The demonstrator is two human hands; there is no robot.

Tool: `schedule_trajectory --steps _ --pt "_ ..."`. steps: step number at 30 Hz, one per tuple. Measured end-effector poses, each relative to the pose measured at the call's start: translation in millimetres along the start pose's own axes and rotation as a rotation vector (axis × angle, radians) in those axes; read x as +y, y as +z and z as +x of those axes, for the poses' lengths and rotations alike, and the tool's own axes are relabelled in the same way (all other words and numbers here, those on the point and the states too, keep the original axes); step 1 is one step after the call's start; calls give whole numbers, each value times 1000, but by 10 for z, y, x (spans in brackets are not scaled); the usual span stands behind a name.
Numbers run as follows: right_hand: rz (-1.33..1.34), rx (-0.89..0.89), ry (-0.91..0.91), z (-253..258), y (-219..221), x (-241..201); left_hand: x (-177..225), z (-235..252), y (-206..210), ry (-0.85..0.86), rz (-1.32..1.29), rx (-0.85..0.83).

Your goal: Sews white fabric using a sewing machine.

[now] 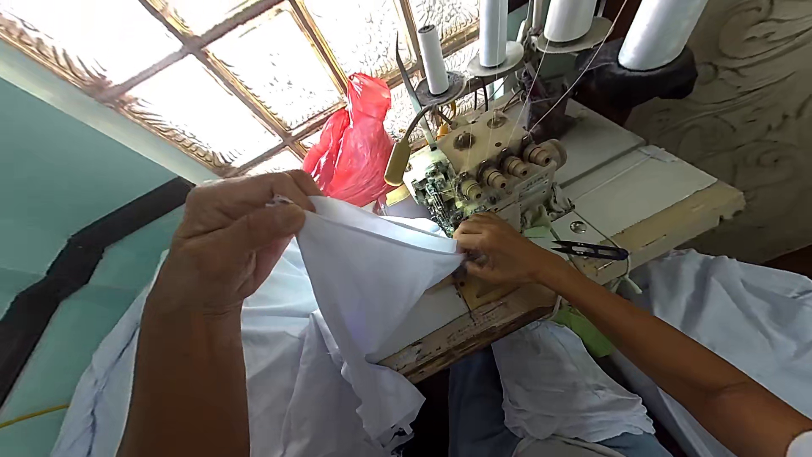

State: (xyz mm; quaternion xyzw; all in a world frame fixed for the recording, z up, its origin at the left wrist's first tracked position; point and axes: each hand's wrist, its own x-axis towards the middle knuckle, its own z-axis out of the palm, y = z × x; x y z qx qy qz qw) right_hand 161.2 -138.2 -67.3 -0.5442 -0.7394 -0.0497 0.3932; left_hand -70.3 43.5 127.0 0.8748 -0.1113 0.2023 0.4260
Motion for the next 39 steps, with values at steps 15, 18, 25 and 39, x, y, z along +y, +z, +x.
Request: schedule_trajectory --steps 15,18,25,39 --pt "402 160 -118 224 -28 -223 -6 -272 -15 -81 47 77" --pt "438 123 -110 245 -54 -231 -51 -351 -45 -100 63 96" --pt "344 -51 43 -36 -247 -286 -114 -364 117 -156 109 39" --pt "294 -51 67 -402 -108 -299 -163 -187 805 -119 497 -156"
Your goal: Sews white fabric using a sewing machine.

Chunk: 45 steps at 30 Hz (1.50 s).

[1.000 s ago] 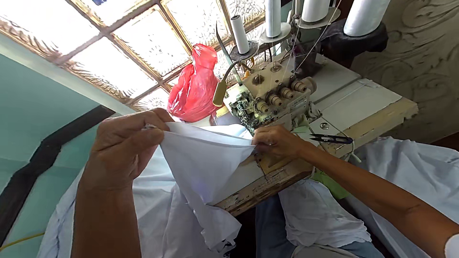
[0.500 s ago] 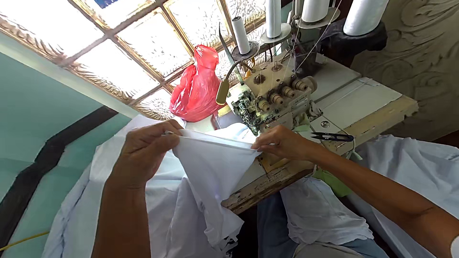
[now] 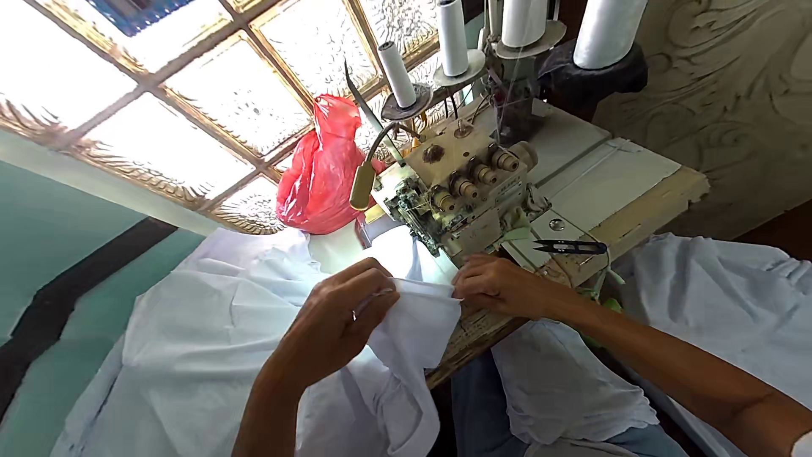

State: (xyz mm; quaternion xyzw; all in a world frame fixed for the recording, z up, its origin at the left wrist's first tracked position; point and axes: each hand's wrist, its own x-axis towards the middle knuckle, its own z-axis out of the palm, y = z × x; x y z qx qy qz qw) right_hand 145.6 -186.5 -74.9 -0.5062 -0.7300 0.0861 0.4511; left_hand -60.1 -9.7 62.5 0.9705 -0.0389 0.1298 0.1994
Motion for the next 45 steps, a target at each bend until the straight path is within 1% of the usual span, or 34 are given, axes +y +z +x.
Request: schedule_trajectory --steps 6,8,13,19,23,25,29,32,33,35,36,37,38,39,41,43,44,45 --pt "-43 21 -37 36 41 1 230 6 309 106 278 -11" --pt "-47 26 -45 34 51 -16 262 21 430 113 323 -12" --pt "-30 39 -49 31 76 -24 203 46 617 108 347 -18" --pt "-36 74 -26 67 120 9 77 87 744 102 305 -4" --pt "-61 89 -36 77 119 43 25 78 734 78 266 18" --pt "-63 104 -34 49 138 64 22 47 692 62 253 -13" --pt "-76 101 -26 25 127 58 30 -25 569 3 246 -130" --pt "-122 110 -40 45 107 10 46 -78 518 -62 255 -143" --pt "-141 137 -44 50 109 -11 55 -88 512 -74 252 -121" --pt "-182 268 -28 36 166 -53 83 -96 500 -109 204 -43" --pt "-208 357 17 2 223 -94 102 -95 494 -138 170 1" --pt "-251 442 89 -57 310 -146 118 -89 485 -169 146 40" --pt "-303 488 188 -135 427 -212 133 -74 469 -200 140 70" --pt "-339 470 286 -226 572 -285 149 -53 444 -228 141 91" --pt "-327 306 415 -342 919 -468 188 12 408 -251 154 126" --pt "-206 116 451 -254 1254 -683 261 119 394 -236 149 136" --pt "-107 25 448 -120 1367 -777 305 177 386 -221 152 130" --pt "19 -24 423 56 1434 -854 352 231 376 -205 159 123"
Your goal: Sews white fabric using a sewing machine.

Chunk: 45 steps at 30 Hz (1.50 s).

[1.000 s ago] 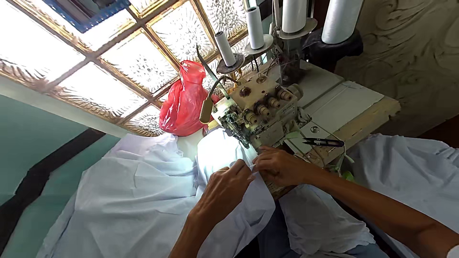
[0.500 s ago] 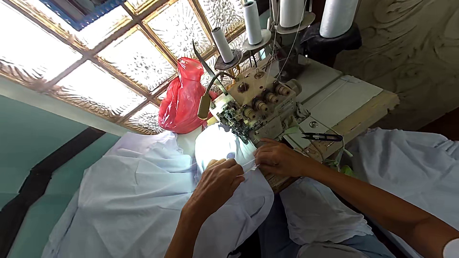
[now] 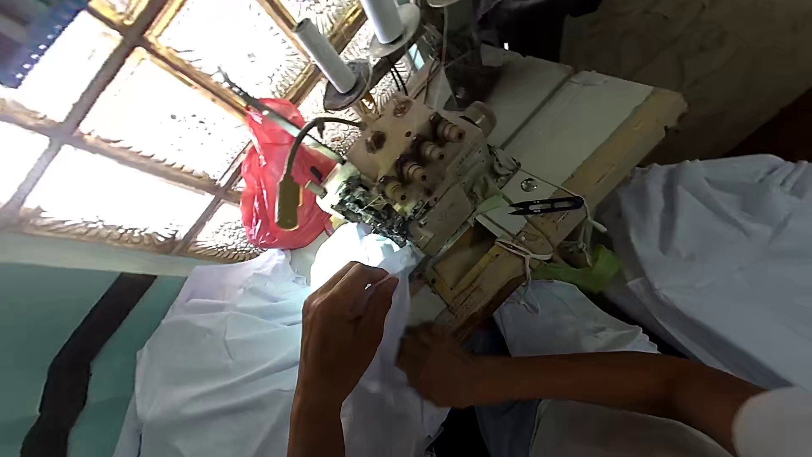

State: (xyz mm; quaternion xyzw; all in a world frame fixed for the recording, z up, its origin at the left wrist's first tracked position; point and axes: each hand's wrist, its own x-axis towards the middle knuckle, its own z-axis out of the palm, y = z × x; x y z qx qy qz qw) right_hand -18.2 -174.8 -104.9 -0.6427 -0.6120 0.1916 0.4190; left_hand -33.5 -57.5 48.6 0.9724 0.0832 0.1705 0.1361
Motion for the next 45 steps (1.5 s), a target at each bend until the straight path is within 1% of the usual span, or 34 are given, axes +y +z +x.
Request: schedule_trajectory --steps 1,3,4,5,7,8,9,10,12,15,16,18,21,26,28,30,32,33,35,37,39,42,45 --pt "77 26 -73 151 60 -119 49 37 -20 11 22 -7" --pt "152 196 -228 426 123 -285 99 91 -77 23 101 -18" --pt "208 191 -250 504 89 -324 88 115 -104 31 167 -11" --pt "251 124 -228 528 41 -318 60 131 -128 37 247 -6" --pt "255 -79 -143 448 -40 -156 -43 143 -150 35 389 -10" --pt "225 -140 -117 368 -56 -19 -104 136 -150 23 445 -18" --pt "187 -141 -106 275 -79 121 -157 116 -147 9 473 -28" --pt "140 -64 -124 181 -131 248 -197 88 -144 -2 477 -35" --pt "100 183 -158 52 -388 407 -237 12 -131 -11 413 -33" --pt "33 503 -153 130 -763 558 -230 -89 -147 -1 265 -16" --pt "-4 560 -164 207 -835 614 -212 -103 -161 5 228 -11" --pt "-74 613 -201 358 -926 681 -168 -113 -187 23 180 -6" --pt "-94 631 -202 482 -923 674 -96 -110 -183 51 162 3" --pt "-13 632 -182 525 -901 568 -52 -131 -123 63 195 -25" --pt "29 599 -258 512 -933 517 -50 -126 -95 77 212 -39" --pt "79 587 -387 493 -964 449 -47 -121 -78 97 219 -51" --pt "120 586 -476 477 -994 433 -38 -131 -70 116 219 -63" --pt "96 579 -494 479 -1007 459 -30 -136 -72 129 222 -70" --pt "-63 544 -486 486 -1011 540 -10 -155 -79 164 226 -98" --pt "-253 505 -445 503 -1025 601 16 -173 -94 197 233 -131" --pt "-351 497 -407 546 -1038 670 34 -196 -116 215 239 -161" --pt "-398 512 -362 606 -1059 774 7 -205 -155 218 237 -166" --pt "-316 562 -342 628 -1050 778 -60 -150 -210 185 239 -114"
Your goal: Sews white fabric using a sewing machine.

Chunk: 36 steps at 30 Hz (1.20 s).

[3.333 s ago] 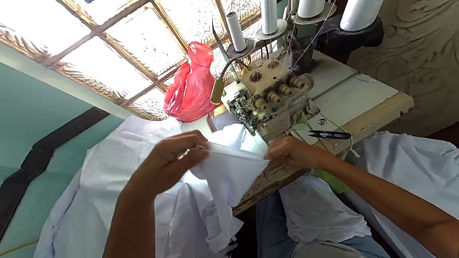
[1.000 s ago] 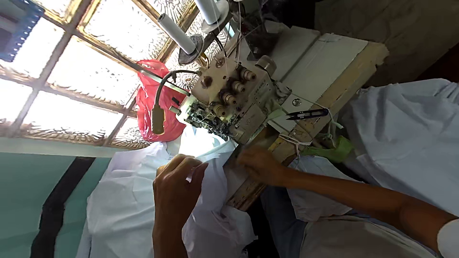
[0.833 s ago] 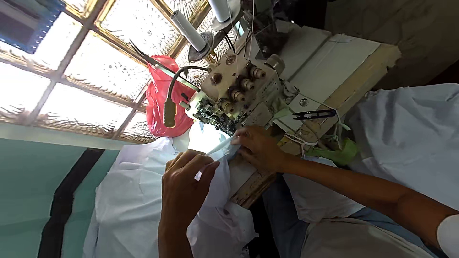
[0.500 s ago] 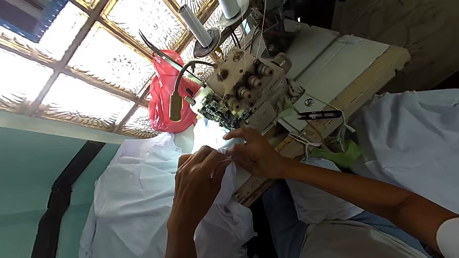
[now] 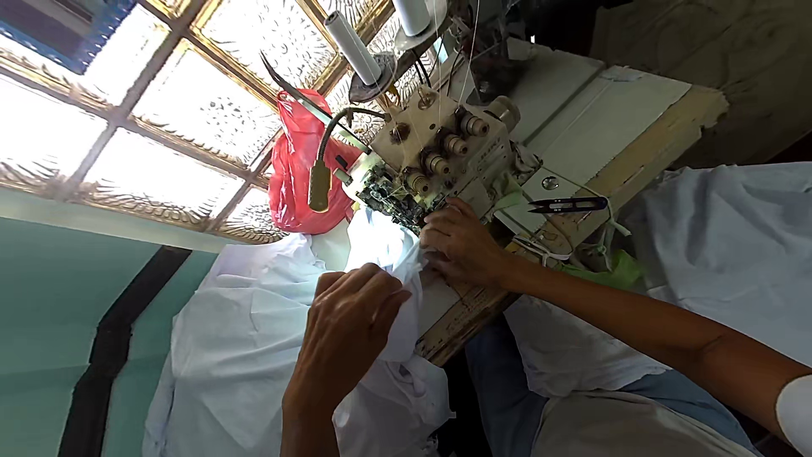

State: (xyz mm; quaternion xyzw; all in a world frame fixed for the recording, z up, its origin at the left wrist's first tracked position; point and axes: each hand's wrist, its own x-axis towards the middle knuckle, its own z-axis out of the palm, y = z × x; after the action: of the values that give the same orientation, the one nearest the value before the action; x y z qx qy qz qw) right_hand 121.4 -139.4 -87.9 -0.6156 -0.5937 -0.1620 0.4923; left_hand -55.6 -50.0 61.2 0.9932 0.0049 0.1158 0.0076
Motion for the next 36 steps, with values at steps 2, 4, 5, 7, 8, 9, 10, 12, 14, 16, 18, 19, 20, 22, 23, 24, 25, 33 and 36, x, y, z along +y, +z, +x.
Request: schedule_trajectory --steps 2,4,5,7,8,9,10,12,14,16,18,19,20,22,23,24,25,33,36 --pt "164 -3 -1 39 -54 -103 -42 39 -19 -19 26 42" --pt "355 -7 -21 108 -130 -248 -34 69 -5 -15 54 59" --pt "427 -2 -23 141 -160 -307 -20 75 11 -10 59 57" --pt "487 -5 -21 197 -214 -372 6 68 30 7 63 45" --pt "487 -10 -36 215 -226 -371 13 58 31 12 59 42" --pt "475 -17 -60 220 -225 -353 17 45 30 16 55 39" --pt "457 -26 -86 212 -216 -328 18 35 28 21 50 40" --pt "427 -49 -118 192 -200 -285 16 22 20 25 38 46" --pt "391 -73 -128 178 -206 -257 6 15 15 25 33 50" --pt "316 -106 -117 175 -219 -217 -11 15 17 27 38 65" --pt "210 -116 -99 176 -191 -131 -31 18 1 24 49 79" --pt "163 -118 -87 174 -166 -76 -40 23 -10 18 52 87" --pt "126 -122 -74 167 -138 -17 -52 28 -19 9 54 96" --pt "99 -133 -52 145 -90 87 -88 36 -34 -15 58 113" --pt "101 -138 -44 130 -72 124 -114 36 -41 -27 63 122" --pt "110 -141 -35 116 -59 152 -139 35 -45 -38 68 133" --pt "131 -144 -28 110 -57 168 -161 33 -46 -51 74 144" --pt "561 -203 32 311 -187 60 -133 5 -16 -90 98 220" --pt "648 -193 9 394 -206 22 -110 4 -8 -92 100 242"
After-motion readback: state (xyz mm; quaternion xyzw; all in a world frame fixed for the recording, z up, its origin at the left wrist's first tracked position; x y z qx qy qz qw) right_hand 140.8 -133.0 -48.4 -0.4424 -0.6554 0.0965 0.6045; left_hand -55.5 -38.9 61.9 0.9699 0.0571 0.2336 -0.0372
